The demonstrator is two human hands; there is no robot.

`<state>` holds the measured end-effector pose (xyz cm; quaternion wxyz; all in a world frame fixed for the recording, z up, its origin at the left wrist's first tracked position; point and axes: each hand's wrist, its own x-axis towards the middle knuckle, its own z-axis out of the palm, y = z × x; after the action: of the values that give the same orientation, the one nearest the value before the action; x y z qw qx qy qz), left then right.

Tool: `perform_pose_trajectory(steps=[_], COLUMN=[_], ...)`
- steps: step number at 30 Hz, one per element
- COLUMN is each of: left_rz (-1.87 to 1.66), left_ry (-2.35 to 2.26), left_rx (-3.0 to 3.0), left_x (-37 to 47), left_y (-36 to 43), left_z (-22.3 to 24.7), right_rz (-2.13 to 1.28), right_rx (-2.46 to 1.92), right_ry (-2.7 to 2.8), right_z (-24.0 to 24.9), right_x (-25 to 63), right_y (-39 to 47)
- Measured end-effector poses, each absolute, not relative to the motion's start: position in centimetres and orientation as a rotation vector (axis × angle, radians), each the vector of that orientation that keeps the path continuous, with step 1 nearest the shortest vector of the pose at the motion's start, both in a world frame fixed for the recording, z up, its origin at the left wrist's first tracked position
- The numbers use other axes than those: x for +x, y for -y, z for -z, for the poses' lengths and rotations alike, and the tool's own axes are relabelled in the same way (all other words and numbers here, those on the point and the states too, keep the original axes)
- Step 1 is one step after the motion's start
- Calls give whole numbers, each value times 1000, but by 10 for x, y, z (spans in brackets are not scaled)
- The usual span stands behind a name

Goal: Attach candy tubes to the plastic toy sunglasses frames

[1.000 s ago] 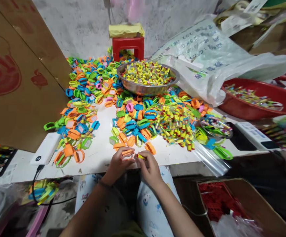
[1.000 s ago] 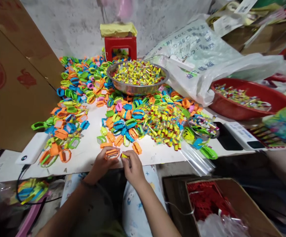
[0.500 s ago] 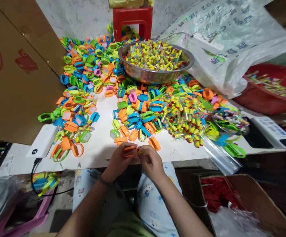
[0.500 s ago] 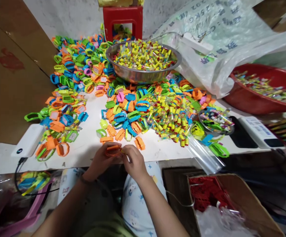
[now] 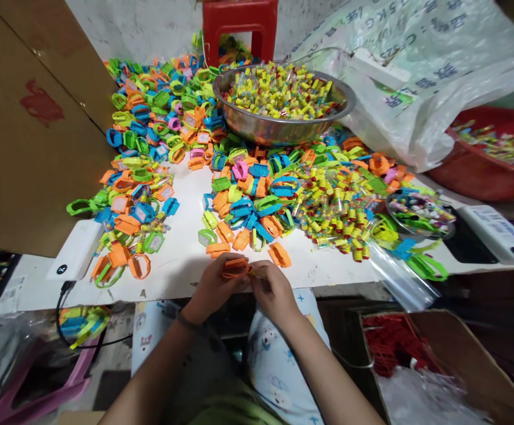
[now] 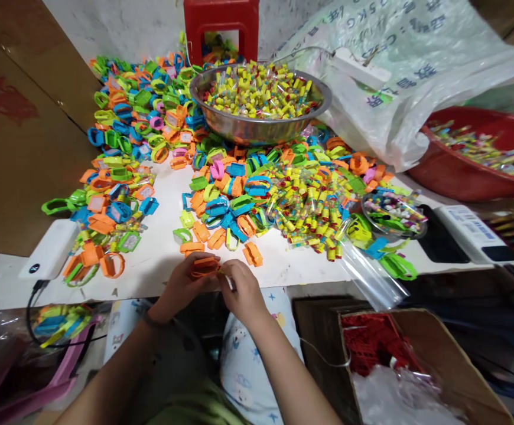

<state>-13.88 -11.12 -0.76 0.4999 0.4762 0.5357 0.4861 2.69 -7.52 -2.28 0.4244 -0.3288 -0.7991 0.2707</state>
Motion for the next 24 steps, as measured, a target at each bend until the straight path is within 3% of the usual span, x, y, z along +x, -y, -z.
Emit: perform_pose_trajectory(steps=[8,17,24], left_rz=[-1041,-1017,-1418], left_ry=[-1336,-1458,-2045], left_rx=[1119,1306,1295], left_x=[-141,-144,-245], left_y=[112,108,105], left_z=[2,-7,-72], right_rz=[-171,-84,-73], right_rx=[-934,-907,-922], right_ry=[2311,2332,2100], right_z=[22,6,4], right_x=[32,25,43], right_y=[82,74,82])
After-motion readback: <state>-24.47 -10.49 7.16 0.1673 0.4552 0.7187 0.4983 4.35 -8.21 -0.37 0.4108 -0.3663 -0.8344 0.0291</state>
